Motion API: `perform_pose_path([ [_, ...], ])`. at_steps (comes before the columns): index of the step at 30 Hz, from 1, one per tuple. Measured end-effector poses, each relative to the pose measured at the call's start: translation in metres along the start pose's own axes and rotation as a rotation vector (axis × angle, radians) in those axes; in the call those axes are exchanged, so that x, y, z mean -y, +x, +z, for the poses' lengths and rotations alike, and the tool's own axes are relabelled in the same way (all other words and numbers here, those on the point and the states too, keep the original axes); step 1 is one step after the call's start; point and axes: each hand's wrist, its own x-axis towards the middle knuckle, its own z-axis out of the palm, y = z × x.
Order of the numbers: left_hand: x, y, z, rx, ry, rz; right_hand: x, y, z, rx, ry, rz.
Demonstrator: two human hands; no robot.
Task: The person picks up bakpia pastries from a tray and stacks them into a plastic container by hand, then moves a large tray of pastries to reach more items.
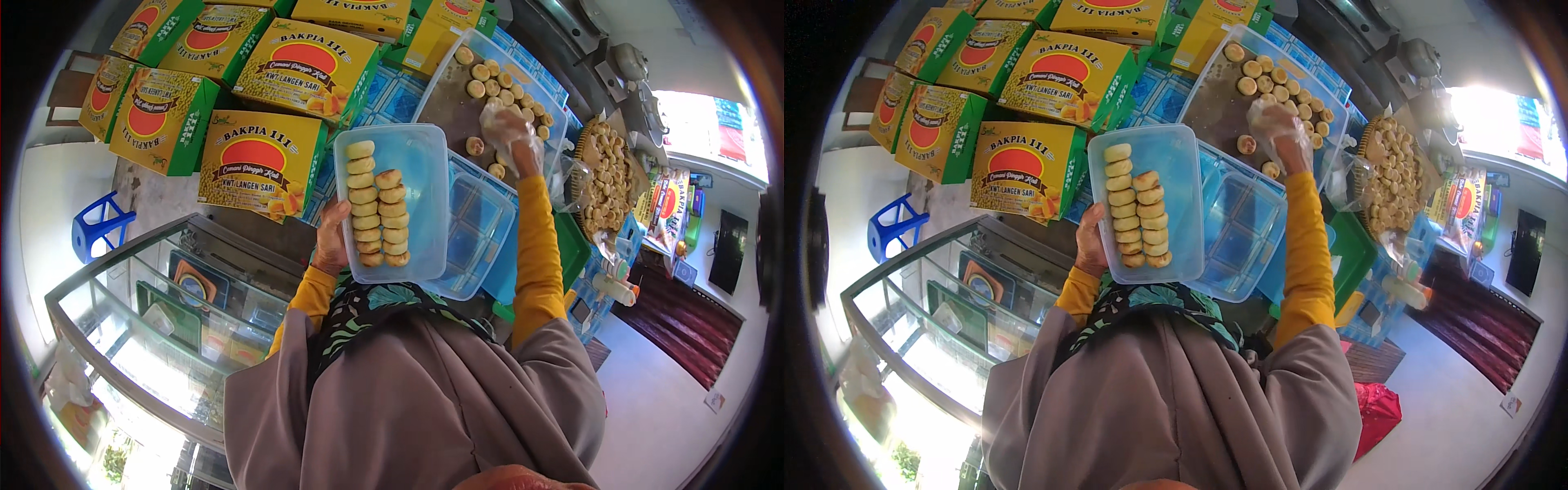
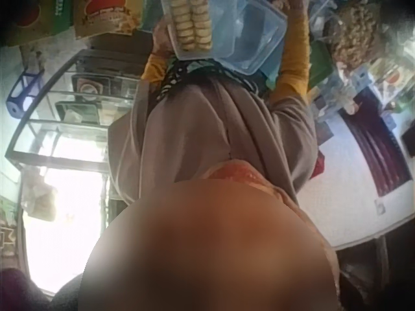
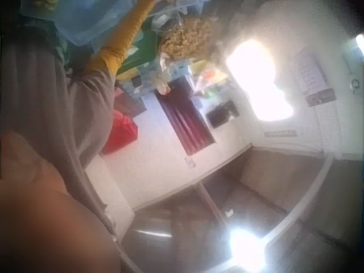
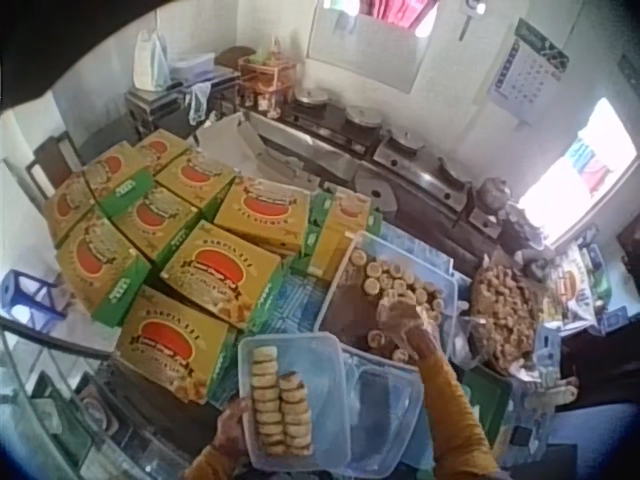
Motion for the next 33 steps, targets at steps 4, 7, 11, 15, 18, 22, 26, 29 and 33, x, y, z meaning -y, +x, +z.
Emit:
perform_pose_path([
  [4,-0.001,-0.001,-0.007,0.016,-0.023,-0.021,0.053,-0.015,0.018,0.084,-0.158,0.156],
  [7,0.002,0.002,-0.008,0.017,-0.029,-0.046,0.049,-0.014,0.042,0.121,-0.288,0.133],
  [11,0.005,0.0,-0.011,-0.047,0.024,-0.004,0.051,-0.021,0.064,0.055,-0.222,0.098],
  [15,0.007,0.003,-0.008,-0.028,-0.003,-0.027,0.029,-0.022,0.062,-0.06,-0.21,0.001],
  [18,0.006,-0.004,-0.01,-0.043,0.048,0.026,0.06,-0.014,0.029,0.065,0.09,0.218],
  [22,0.007,0.001,-0.004,0.051,0.149,0.041,0.115,-0.019,-0.034,0.185,0.545,-0.17],
  [26,0.005,0.002,0.015,0.104,0.105,0.008,0.176,-0.038,-0.039,0.392,0.469,-0.49],
  [29,0.005,0.003,0.017,0.13,0.165,0.038,0.199,-0.055,-0.016,0.442,-0.018,-0.521],
  [33,0.005,0.002,0.014,0.087,0.127,0.043,0.218,-0.064,-0.012,0.428,-0.073,-0.298],
])
